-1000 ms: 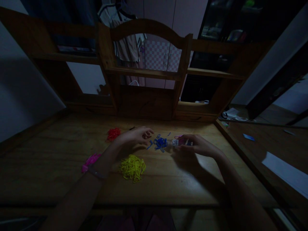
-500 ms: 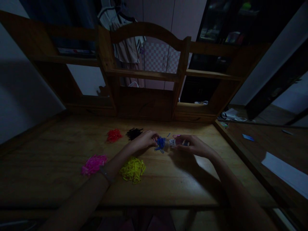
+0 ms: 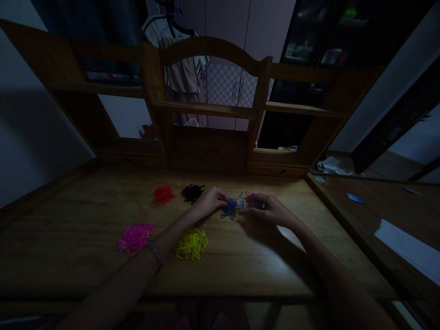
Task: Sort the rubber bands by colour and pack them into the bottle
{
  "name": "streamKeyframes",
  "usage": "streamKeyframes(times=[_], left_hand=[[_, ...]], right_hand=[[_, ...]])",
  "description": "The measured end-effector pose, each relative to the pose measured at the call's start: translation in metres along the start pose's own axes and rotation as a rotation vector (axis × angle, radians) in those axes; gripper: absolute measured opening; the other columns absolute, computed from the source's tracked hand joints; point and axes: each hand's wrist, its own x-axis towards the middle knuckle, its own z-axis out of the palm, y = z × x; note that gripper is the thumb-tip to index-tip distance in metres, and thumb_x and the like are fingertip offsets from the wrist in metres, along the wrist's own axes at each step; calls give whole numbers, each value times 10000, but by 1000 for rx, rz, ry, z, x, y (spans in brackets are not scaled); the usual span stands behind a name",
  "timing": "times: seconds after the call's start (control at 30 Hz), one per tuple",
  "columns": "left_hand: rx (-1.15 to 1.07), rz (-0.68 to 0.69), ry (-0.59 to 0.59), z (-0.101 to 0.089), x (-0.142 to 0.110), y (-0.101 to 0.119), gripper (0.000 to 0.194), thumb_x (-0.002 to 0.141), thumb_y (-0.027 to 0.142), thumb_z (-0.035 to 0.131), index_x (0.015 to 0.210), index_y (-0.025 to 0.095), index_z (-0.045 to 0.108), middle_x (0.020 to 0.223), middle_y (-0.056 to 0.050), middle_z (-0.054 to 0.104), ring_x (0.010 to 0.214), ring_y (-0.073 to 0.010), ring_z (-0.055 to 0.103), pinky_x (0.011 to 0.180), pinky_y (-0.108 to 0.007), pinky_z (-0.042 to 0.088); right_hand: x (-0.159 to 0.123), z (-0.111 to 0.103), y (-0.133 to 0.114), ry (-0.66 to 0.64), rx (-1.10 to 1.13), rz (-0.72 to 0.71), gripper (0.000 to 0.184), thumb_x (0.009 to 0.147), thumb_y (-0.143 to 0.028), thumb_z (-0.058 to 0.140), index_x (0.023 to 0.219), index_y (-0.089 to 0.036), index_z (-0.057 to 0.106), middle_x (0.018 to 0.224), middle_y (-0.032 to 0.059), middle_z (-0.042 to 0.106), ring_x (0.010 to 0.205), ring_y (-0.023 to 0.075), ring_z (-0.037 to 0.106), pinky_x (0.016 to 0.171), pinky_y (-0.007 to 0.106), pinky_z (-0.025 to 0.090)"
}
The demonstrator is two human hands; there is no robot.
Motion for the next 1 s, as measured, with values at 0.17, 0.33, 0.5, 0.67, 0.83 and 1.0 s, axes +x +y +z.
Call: streamKeyframes(times=[0.17,0.33,0.5,0.67,0.83,1.0], left_hand=[[-185,-154,22,-2,1,5,148,720,197,645,805,151,758,734,-58,731,676,-171,649,604,-258,472],[-454,-105,188,-14,5,19,136,686,204,717,804,137,715,749,-38,716,689,-167,662,672,-287,537],[-457,42,238,-28,5,30,168,793,252,669,912,151,731,907,-59,734,856,-178,675,843,-331,532],[-355,242,207,-30,5,29,140,821,190,635,912,182,741,982,-60,664,943,-173,636,874,-331,521],[-402,282,275,-29,6,29,79,805,238,678,842,174,707,993,-40,553,911,-147,606,789,-285,542],[-495,210,318,-29,6,34,346,708,259,784,998,185,609,940,-16,603,833,-134,612,800,-294,536]], right_hand=[[3,4,1,51,58,32,325,825,-400,684,1100,-227,693,1077,44,696,945,225,640,850,349,473],[5,3,0,132,195,124,409,801,-462,697,1144,-241,679,1029,45,713,910,234,650,800,352,492],[4,1,-3,218,397,142,413,810,-440,694,1173,-245,659,1112,58,689,964,228,648,857,371,486],[6,5,-2,233,526,148,390,811,-408,702,1169,-258,660,1129,57,685,1022,231,630,910,391,461],[6,10,-2,213,626,165,379,813,-401,700,1165,-265,663,1168,64,674,1058,240,613,947,416,433],[6,15,-5,164,728,145,378,805,-367,710,1165,-263,663,1190,62,662,1102,235,584,976,407,408]])
